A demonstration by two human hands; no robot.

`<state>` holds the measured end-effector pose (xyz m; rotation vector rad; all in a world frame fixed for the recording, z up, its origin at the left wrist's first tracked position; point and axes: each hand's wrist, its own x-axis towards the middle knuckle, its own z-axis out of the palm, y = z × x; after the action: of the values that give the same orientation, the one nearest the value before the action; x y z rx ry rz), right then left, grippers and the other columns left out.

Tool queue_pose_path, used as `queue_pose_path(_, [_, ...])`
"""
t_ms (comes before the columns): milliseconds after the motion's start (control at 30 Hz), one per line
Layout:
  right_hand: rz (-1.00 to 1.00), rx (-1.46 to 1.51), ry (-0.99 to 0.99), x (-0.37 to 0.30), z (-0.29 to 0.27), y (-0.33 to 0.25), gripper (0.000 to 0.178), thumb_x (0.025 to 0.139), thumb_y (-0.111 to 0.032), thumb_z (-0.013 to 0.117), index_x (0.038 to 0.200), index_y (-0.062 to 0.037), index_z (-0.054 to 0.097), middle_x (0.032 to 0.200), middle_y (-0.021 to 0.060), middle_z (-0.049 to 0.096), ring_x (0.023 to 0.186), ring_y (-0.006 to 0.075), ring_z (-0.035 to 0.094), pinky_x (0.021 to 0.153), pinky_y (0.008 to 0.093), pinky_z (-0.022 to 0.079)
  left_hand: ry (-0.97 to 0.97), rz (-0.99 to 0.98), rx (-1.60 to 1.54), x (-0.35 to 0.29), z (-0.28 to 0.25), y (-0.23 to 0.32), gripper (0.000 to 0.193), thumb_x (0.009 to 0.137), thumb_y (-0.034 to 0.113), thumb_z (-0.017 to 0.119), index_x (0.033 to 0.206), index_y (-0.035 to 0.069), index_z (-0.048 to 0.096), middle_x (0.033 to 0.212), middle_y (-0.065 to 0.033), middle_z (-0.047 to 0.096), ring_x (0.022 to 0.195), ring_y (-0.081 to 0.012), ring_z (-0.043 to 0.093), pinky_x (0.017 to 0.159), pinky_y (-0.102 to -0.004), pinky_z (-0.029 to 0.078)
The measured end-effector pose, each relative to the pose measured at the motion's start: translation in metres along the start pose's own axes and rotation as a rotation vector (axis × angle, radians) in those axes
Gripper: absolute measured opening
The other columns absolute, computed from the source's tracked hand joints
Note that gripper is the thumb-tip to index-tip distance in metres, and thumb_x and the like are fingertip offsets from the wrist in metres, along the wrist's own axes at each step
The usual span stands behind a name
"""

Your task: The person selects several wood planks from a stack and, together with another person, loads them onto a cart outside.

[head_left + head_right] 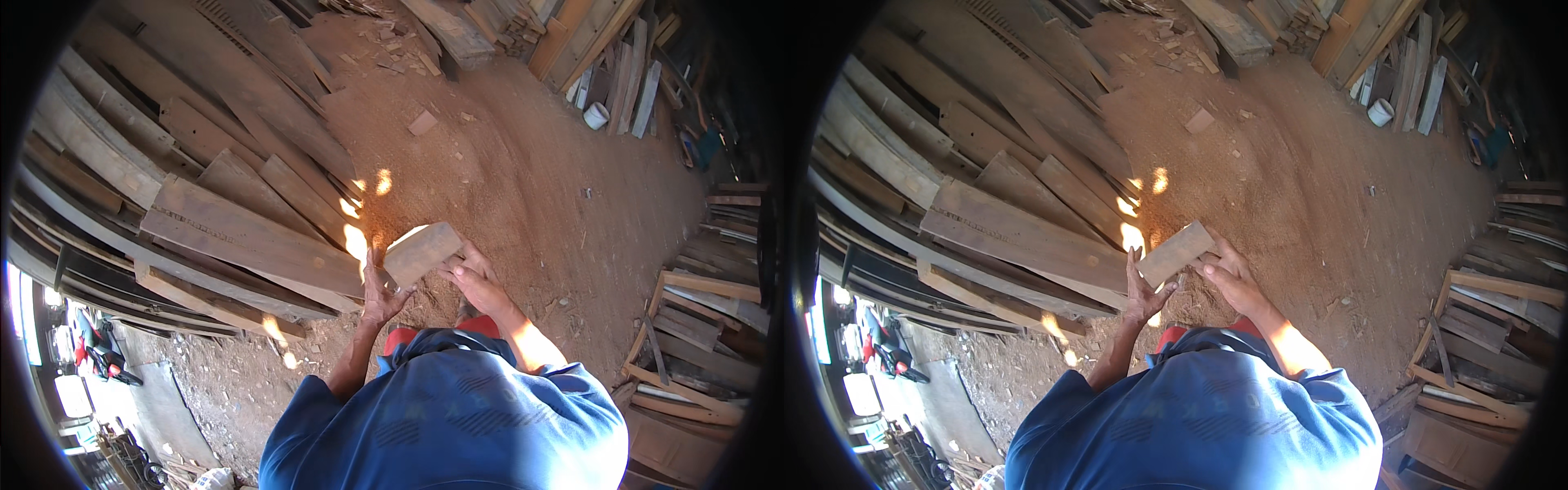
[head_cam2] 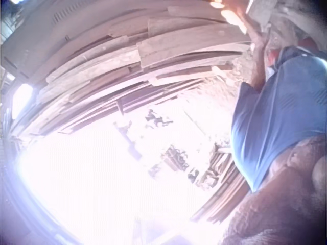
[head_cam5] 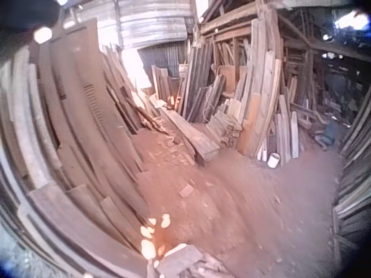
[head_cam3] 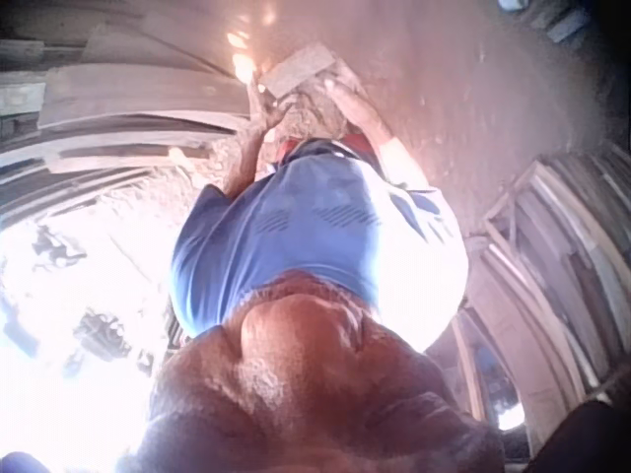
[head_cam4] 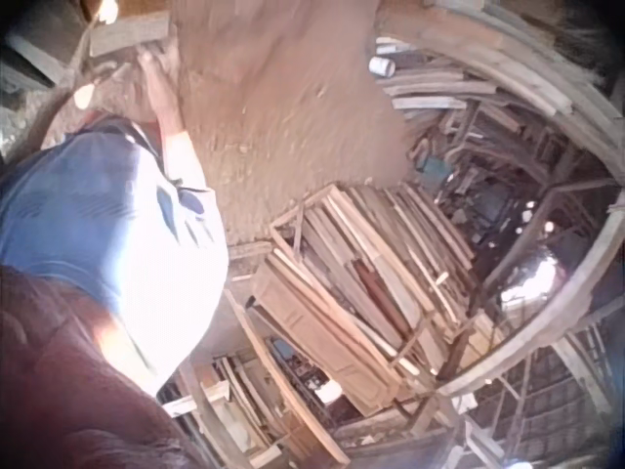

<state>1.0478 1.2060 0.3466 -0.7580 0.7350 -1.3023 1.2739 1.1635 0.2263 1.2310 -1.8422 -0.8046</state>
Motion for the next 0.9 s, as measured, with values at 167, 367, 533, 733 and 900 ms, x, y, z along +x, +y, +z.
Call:
queue_pose_path(167, [0.14,-0.345,-0.011,0.049,-0.011,0.035,0.086,0.091,-0.032,0.067,0.151,0.0054,0.018,0.139,0.0245,0.05,0.128,0.0309,0.051,0.11,0.0428,0.038,0.074,-0.193,-0.409,0.035,-0.02,-0.021,0.077,0.085,0.019,0.074,0.142,-0.004,0.028,0.129,-0.0209,0.056,0.122,-0.0257,0.053,0.107,-0.0394,0.04])
queue_pose_path(367, [-0.314,-0.904,-0.179,0.095,0.027,0.046,0.115,0.074,-0.063,0.076,0.15,0.0045,0.024,0.146,0.0246,0.038,0.136,0.0339,0.039,0.114,0.0451,0.029,0.126,0.161,-0.132,0.039,-0.075,-0.026,0.028,0.087,0.02,0.067,0.112,0.009,0.068,0.122,-0.0172,0.059,0.117,-0.0371,0.05,0.103,-0.0445,0.038])
queue_pose_path(533, [-0.436,-0.751,-0.437,0.132,0.053,0.074,0.117,0.063,-0.072,0.078,0.142,0.0017,0.034,0.14,0.0201,0.044,0.131,0.0292,0.045,0.107,0.0424,0.039,0.232,0.128,-0.112,0.008,-0.062,-0.026,0.071,0.087,0.042,0.064,0.135,-0.002,0.035,0.123,-0.0218,0.046,0.119,-0.0378,0.047,0.103,-0.0461,0.037])
queue_pose_path(733, [-0.209,-0.679,-0.656,0.206,0.077,0.095,0.086,0.066,-0.064,0.083,0.115,-0.005,0.045,0.112,0.007,0.056,0.106,0.018,0.055,0.089,0.0318,0.045,0.601,-0.101,-0.144,0.017,-0.087,-0.001,0.07,0.089,0.047,0.063,0.131,-0.001,0.034,0.116,-0.0225,0.048,0.112,-0.0392,0.051,0.096,-0.0464,0.041])
queue_pose_path(900, [-0.282,-0.611,-0.769,0.242,0.181,0.026,0.083,0.07,-0.065,0.08,0.114,-0.0012,0.052,0.105,0.0043,0.058,0.098,0.0163,0.056,0.085,0.0313,0.046,0.669,-0.141,-0.242,0.038,-0.159,0.038,0.08,0.086,0.056,0.066,0.132,0.001,0.03,0.12,-0.0236,0.049,0.116,-0.0372,0.051,0.095,-0.0468,0.042])
